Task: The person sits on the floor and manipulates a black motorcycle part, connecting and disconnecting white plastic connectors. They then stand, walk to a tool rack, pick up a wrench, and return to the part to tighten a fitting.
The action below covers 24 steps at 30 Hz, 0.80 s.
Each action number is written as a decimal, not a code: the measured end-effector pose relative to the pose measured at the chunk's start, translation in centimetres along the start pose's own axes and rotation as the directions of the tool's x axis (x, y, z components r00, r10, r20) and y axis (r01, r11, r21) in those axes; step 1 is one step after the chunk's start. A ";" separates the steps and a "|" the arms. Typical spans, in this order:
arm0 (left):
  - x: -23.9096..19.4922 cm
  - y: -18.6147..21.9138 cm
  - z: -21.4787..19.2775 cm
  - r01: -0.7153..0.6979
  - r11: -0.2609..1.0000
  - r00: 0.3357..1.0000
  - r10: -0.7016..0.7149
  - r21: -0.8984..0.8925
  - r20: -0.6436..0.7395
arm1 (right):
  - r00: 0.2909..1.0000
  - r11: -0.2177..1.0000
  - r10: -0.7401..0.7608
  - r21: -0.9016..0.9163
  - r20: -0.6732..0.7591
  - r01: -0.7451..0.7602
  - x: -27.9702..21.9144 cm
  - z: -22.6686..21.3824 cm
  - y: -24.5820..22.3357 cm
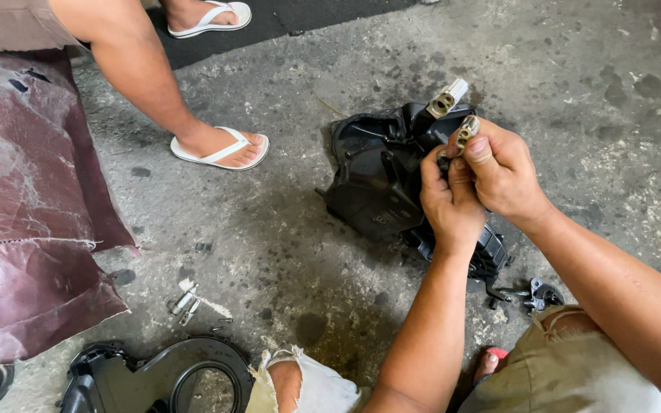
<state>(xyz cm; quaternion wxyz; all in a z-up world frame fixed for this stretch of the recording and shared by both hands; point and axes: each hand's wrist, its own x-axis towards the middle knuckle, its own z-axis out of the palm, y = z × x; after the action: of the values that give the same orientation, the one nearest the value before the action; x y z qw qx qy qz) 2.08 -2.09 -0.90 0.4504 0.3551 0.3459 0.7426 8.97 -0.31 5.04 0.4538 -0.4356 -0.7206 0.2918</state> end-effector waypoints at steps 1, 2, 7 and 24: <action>0.0 0.0 0.0 0.000 1.000 1.000 0.000 0.007 0.000 | 1.000 1.000 0.003 -0.010 -0.006 -0.003 0.0 0.0 0.1; -0.1 0.0 0.0 0.001 1.000 1.000 -0.001 0.014 0.001 | 1.000 1.000 0.005 -0.020 -0.012 -0.005 0.0 0.0 0.1; 0.0 0.1 -0.1 0.016 1.000 1.000 -0.016 0.012 0.012 | 1.000 1.000 0.019 -0.024 -0.019 -0.020 0.0 -0.1 0.1; -0.1 -0.9 -0.1 -0.017 0.999 0.999 0.018 -0.045 0.029 | 0.997 0.997 0.076 -0.022 -0.020 -0.076 0.6 0.0 -0.1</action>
<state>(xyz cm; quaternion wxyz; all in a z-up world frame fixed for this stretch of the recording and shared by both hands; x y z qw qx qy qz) 2.40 -1.84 -1.76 0.4567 0.3588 0.3192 0.7488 8.79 0.15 5.29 0.4444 -0.4706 -0.7023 0.2964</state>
